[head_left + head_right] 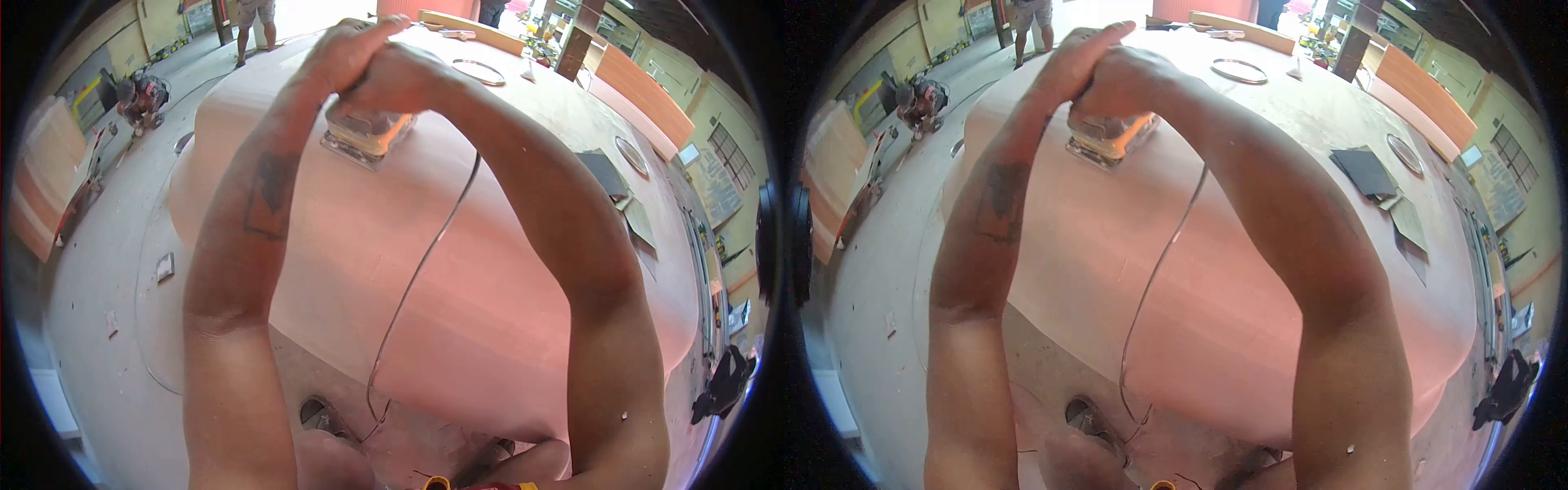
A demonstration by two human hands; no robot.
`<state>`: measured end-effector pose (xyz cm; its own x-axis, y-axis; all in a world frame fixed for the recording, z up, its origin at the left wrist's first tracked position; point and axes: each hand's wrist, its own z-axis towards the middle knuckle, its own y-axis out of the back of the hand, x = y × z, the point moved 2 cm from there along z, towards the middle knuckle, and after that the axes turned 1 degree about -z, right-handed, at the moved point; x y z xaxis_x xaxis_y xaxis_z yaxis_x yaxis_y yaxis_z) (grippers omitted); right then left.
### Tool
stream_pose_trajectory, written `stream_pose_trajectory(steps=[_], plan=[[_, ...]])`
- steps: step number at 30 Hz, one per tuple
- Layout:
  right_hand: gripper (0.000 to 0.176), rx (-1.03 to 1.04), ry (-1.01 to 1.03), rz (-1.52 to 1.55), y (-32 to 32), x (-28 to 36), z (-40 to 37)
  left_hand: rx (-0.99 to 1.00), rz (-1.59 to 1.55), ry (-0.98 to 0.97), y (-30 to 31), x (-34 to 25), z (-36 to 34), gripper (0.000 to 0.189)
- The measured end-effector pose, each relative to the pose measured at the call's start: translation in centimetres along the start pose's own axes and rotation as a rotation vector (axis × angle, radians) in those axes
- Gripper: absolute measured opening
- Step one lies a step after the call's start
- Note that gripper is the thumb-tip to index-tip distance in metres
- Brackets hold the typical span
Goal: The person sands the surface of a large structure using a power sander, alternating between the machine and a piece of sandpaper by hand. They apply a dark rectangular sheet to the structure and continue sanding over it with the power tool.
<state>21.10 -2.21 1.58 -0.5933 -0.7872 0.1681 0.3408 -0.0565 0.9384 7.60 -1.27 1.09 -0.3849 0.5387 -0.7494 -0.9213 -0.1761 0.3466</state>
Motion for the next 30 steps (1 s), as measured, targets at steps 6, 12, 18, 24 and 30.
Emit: stream_pose_trajectory(steps=[6, 12, 18, 24, 30], plan=[[0.057, 0.080, -0.079, -0.031, 4.2, -2.6, -8.3, 0.132, -0.049, 0.015, -7.7, -4.8, -1.4, 0.054], [0.052, 0.100, -0.190, 0.018, 8.2, -5.6, -16.8, 0.217, -0.046, -0.048, -16.3, -9.7, -1.6, 0.057], [0.049, 0.123, -0.350, 0.013, 11.8, -8.1, -24.1, 0.318, -0.006, -0.075, -24.3, -13.2, -1.2, 0.076], [0.052, 0.102, -0.407, 0.016, 13.9, -11.2, -30.5, 0.282, 0.035, -0.164, -30.8, -16.8, -2.1, 0.074], [0.051, 0.055, -0.527, 0.023, 15.3, -10.6, -33.5, 0.330, -0.003, -0.161, -33.1, -19.2, -2.9, 0.076]])
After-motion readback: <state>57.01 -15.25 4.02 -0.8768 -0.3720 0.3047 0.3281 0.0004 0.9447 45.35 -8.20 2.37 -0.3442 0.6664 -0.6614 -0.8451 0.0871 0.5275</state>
